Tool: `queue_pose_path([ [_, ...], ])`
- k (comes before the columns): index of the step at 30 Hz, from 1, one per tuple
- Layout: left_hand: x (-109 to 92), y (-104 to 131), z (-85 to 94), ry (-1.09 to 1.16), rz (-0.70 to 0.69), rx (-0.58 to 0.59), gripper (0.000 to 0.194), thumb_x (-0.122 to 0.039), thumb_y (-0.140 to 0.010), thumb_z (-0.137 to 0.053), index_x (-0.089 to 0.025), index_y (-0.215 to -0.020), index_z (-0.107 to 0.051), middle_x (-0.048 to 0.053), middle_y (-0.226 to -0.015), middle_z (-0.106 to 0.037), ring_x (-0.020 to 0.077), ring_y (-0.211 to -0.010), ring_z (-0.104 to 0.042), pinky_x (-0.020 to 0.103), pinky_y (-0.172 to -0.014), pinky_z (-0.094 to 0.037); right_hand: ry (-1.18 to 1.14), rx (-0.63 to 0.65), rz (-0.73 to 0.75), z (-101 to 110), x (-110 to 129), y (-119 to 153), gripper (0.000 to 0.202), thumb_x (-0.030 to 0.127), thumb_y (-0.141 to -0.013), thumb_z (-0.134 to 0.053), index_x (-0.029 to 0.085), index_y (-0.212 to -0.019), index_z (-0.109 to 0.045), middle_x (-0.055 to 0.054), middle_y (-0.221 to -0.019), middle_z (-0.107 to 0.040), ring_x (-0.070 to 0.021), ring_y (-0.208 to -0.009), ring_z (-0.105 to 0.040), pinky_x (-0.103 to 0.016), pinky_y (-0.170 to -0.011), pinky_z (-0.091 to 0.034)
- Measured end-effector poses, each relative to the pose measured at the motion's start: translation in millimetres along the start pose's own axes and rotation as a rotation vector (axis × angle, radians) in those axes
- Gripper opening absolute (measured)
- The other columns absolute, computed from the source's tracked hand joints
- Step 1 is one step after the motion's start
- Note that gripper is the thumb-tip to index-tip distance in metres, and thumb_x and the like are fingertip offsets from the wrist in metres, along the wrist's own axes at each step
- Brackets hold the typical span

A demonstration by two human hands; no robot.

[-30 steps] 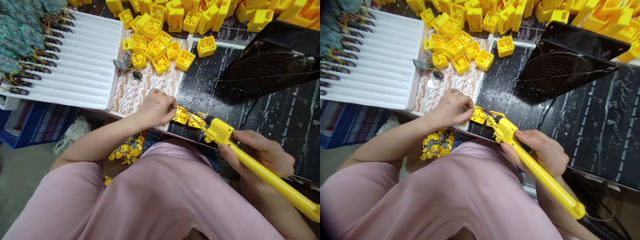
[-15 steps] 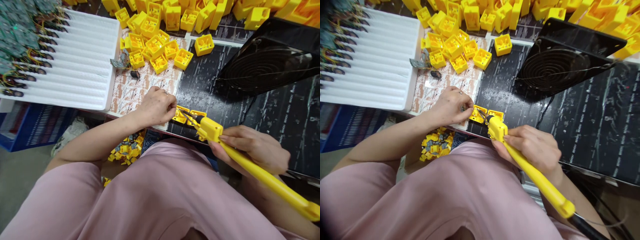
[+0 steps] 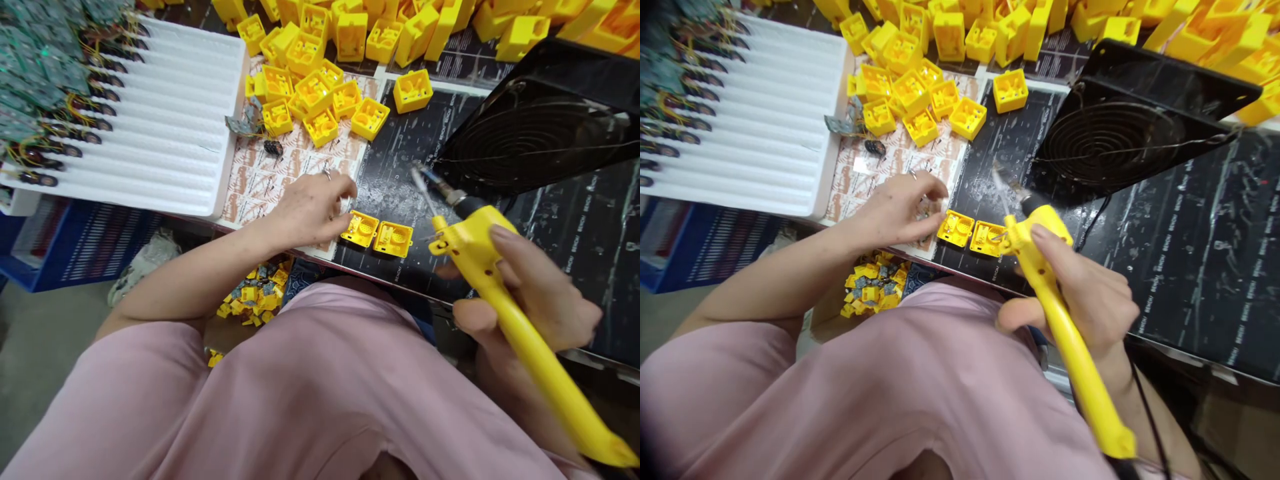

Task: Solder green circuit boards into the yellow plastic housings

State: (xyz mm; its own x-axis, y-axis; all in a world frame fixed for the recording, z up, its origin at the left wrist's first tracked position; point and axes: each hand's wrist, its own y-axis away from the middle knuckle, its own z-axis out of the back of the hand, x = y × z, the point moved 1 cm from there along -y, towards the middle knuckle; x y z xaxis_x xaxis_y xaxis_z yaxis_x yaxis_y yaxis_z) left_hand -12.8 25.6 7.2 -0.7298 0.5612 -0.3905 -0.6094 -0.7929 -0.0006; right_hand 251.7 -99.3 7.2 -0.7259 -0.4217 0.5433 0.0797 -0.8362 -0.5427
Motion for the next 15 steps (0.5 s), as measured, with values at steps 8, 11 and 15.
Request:
queue_pose_path([
  [8, 2.0, 14.3, -29.2, 0.147, -0.283, -0.044, 0.052, -0.045, -0.094, -0.061, -0.016, -0.137, -0.055, 0.017, -0.147, -0.059, 0.0295, -0.138, -0.055, 0.045, -0.115, -0.045, 0.176, 0.207, 0.303, -17.9, -21.1, -11.6, 0.03, 0.034, -0.089, -0.076, 0.023, -0.115, -0.066, -0.001, -0.078, -0.073, -0.0157, -0.062, -0.069, -0.026, -0.061, -0.052],
  [11, 2.4, 24.7, -37.0, 0.108, -0.327, 0.033, 0.042, -0.037, -0.098, -0.058, -0.016, -0.134, -0.062, 0.019, -0.148, -0.06, 0.0306, -0.135, -0.058, 0.047, -0.113, -0.046, 0.119, 0.198, 0.337, -36.5, -29.3, -10.0, 0.054, 0.036, -0.083, -0.082, 0.023, -0.13, -0.058, -0.009, -0.099, -0.077, -0.0246, -0.079, -0.075, -0.033, -0.069, -0.059],
  [15, 17.0, 61.6, 25.1, 0.282, -0.321, 0.33, 0.04, -0.037, -0.096, -0.064, -0.019, -0.132, -0.065, 0.01, -0.127, -0.074, 0.0196, -0.111, -0.072, 0.029, -0.096, -0.055, 0.071, 0.163, 0.337, -50.5, -31.3, -7.0, 0.067, 0.021, -0.082, -0.081, 0.027, -0.141, -0.049, -0.009, -0.108, -0.077, -0.0263, -0.085, -0.077, -0.034, -0.067, -0.061],
])
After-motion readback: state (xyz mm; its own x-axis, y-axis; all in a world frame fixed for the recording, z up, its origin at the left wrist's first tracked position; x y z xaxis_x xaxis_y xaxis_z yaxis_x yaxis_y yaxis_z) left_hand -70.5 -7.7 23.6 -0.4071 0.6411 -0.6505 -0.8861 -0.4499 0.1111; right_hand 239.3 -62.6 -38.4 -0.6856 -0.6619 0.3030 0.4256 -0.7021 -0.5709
